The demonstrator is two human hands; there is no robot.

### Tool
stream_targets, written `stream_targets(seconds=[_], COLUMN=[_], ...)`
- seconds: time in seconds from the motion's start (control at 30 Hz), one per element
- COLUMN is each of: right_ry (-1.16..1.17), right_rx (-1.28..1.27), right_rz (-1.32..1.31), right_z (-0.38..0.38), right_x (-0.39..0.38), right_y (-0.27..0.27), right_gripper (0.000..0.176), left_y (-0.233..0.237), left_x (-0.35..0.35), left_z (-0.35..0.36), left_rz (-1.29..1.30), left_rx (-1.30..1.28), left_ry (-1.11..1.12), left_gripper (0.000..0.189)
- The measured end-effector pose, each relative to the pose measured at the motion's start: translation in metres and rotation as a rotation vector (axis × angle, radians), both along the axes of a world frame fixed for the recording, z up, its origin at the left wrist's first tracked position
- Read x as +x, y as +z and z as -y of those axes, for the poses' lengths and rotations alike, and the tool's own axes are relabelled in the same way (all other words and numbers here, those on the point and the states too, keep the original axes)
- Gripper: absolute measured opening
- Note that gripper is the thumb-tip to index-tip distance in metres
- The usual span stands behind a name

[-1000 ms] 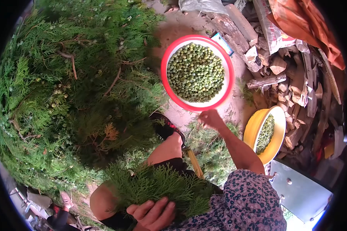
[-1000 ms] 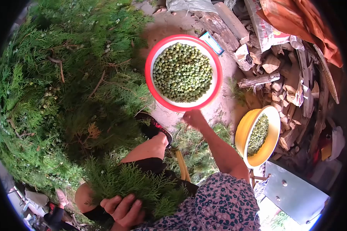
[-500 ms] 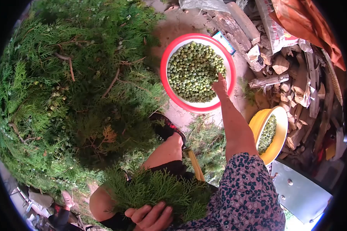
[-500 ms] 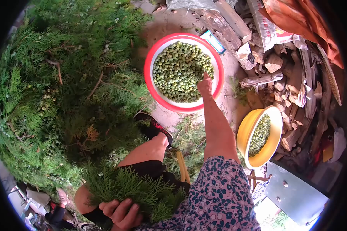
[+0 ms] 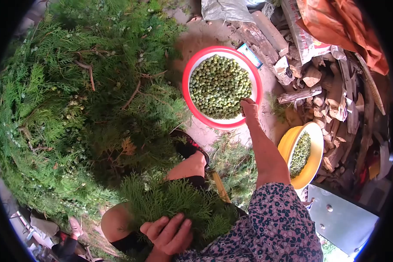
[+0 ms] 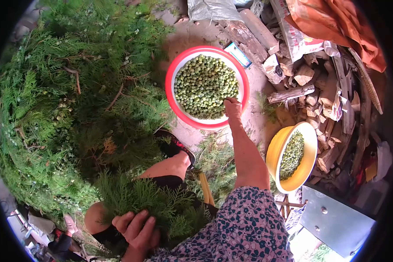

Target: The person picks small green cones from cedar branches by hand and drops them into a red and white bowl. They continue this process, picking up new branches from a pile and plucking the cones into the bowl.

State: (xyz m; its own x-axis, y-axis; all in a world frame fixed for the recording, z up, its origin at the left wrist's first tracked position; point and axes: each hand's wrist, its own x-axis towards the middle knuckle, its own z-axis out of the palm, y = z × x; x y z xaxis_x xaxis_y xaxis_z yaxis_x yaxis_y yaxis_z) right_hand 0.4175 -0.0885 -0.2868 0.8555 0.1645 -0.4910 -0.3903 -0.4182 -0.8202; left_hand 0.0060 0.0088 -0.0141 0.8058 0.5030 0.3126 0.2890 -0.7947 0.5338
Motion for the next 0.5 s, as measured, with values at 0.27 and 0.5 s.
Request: stream_targets(seconds=[0.27,0.5], right_ry=[-0.084,0.055], right_rx=[0.083,-0.036], right_rz=[-0.039,0.093], right_z=[-0.001,-0.005], right_x=[-0.012,-0.015], right_y=[0.039,0.044], right_gripper=[0.014,0.017], left_y=[0.008,0.006], left_x=[-0.001,-0.001], left_z=[0.005,0.01], left_rz=[-0.027,0.026], left_rx=[0.038,0.083], left_ry=[0.065,0.06], left_gripper=[0.025,0.025])
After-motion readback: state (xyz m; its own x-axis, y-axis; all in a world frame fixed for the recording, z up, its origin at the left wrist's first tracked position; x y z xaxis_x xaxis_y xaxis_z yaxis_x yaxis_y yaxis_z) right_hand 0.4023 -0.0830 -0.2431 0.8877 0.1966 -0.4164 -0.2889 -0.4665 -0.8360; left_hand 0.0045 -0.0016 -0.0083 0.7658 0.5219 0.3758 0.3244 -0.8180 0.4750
